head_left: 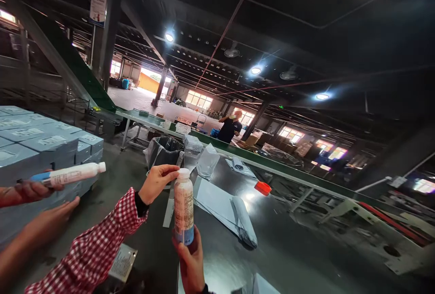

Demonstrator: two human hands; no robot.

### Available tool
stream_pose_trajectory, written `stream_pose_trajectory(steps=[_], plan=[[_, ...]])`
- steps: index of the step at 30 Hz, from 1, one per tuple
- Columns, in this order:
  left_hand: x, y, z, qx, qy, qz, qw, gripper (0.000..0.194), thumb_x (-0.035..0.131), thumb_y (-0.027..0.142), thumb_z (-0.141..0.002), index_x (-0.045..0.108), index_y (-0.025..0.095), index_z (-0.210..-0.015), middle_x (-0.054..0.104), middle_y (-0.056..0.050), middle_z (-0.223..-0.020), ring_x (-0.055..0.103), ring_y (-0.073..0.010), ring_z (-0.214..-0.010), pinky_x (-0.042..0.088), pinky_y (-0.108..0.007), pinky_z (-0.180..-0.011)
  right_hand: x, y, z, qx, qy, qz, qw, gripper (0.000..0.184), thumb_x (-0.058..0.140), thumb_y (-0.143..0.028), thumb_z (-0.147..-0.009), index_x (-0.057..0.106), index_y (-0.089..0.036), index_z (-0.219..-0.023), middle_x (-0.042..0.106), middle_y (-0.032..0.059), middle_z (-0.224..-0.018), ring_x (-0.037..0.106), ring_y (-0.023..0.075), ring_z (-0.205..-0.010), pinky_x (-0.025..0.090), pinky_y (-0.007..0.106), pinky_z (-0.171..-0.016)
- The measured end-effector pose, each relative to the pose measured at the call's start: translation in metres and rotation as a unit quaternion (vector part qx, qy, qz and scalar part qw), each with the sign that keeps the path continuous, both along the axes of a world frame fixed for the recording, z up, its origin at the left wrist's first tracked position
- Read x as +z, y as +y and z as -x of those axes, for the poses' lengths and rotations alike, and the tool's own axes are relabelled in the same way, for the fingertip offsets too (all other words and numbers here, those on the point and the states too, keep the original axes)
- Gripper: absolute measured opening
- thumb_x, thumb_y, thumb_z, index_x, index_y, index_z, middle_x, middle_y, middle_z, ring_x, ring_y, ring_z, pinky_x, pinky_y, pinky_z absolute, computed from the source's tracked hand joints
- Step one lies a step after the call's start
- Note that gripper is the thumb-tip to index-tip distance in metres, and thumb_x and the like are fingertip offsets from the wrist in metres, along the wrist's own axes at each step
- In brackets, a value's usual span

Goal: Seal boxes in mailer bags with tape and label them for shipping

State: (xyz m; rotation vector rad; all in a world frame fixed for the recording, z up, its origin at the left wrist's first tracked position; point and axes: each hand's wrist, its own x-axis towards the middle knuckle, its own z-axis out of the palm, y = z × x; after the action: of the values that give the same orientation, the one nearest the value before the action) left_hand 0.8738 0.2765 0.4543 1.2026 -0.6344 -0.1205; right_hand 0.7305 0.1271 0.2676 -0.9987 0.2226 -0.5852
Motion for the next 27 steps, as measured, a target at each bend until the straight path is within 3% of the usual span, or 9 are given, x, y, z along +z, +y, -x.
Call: stream_pose_trajectory(steps=[5,11,14,17,20,23,27], plan=[[0.001,-0.002,0.006,-0.006,-0.023,-0.018,1.0,0.04,0.074,0.043,-0.072,0.074,0.013,-0.098,0.075,-0.01,-0.1,0.067,-0.0265,-0.094,0.054,-0.037,-0.083,-0.006,0.0,0.004,0.024,0.012,-0.014,1.0,0.072,0.089,-0.029,-0.057,0.055,-0.029,-0.12,0.068,0.0037,-0.118,0.065,0.0275,-0.107,0.05,0.048,-0.097],[-0.015,0.002,-0.004,0.01,-0.004,-0.042,0.999,0.054,0.076,0.048,-0.069,0.07,0.009,-0.106,0.073,-0.014,-0.105,0.066,-0.0279,-0.095,0.052,-0.039,-0.085,0.012,0.013,0.014,-0.092,0.051,0.06,0.993,0.077,0.088,-0.032,-0.056,0.048,-0.03,-0.122,0.066,0.0021,-0.117,0.063,0.0216,-0.104,0.052,0.035,-0.087],[-0.029,0.007,-0.011,0.023,0.021,-0.05,0.998,0.055,0.077,0.048,-0.067,0.071,0.009,-0.105,0.072,-0.015,-0.107,0.065,-0.0278,-0.096,0.05,-0.04,-0.086,0.019,0.024,0.02,-0.137,0.064,0.11,0.982,0.074,0.085,-0.036,-0.058,0.047,-0.031,-0.121,0.062,0.0028,-0.119,0.062,0.0236,-0.104,0.052,0.035,-0.085],[-0.046,0.011,-0.013,0.045,0.059,-0.031,0.997,0.052,0.078,0.05,-0.066,0.072,0.009,-0.097,0.073,-0.014,-0.099,0.065,-0.0253,-0.09,0.049,-0.038,-0.085,0.008,0.035,0.025,-0.147,0.074,0.127,0.978,0.073,0.084,-0.038,-0.061,0.044,-0.028,-0.121,0.059,0.0063,-0.119,0.06,0.0262,-0.106,0.053,0.038,-0.085],[-0.057,0.018,-0.012,0.053,0.092,-0.014,0.994,0.049,0.08,0.05,-0.062,0.073,0.01,-0.09,0.074,-0.012,-0.091,0.065,-0.0222,-0.083,0.049,-0.036,-0.08,-0.015,0.044,0.031,-0.117,0.084,0.132,0.981,0.069,0.084,-0.036,-0.063,0.044,-0.029,-0.119,0.057,0.0058,-0.12,0.06,0.0256,-0.105,0.053,0.036,-0.085],[-0.059,0.026,-0.01,0.037,0.115,-0.009,0.993,0.044,0.083,0.045,-0.058,0.074,0.011,-0.085,0.073,-0.008,-0.084,0.063,-0.0189,-0.078,0.048,-0.033,-0.076,-0.033,0.052,0.034,-0.024,0.081,0.069,0.994,0.069,0.085,-0.033,-0.064,0.044,-0.032,-0.12,0.064,0.0011,-0.114,0.065,0.0228,-0.099,0.053,0.038,-0.089],[-0.059,0.04,-0.008,0.012,0.139,0.0,0.99,0.042,0.087,0.04,-0.054,0.075,0.012,-0.083,0.073,-0.006,-0.08,0.06,-0.0145,-0.074,0.045,-0.028,-0.073,-0.036,0.063,0.036,0.015,0.072,-0.109,0.991,0.065,0.086,-0.044,-0.058,0.057,-0.034,-0.115,0.068,0.0,-0.117,0.064,0.0234,-0.107,0.054,0.039,-0.092]])
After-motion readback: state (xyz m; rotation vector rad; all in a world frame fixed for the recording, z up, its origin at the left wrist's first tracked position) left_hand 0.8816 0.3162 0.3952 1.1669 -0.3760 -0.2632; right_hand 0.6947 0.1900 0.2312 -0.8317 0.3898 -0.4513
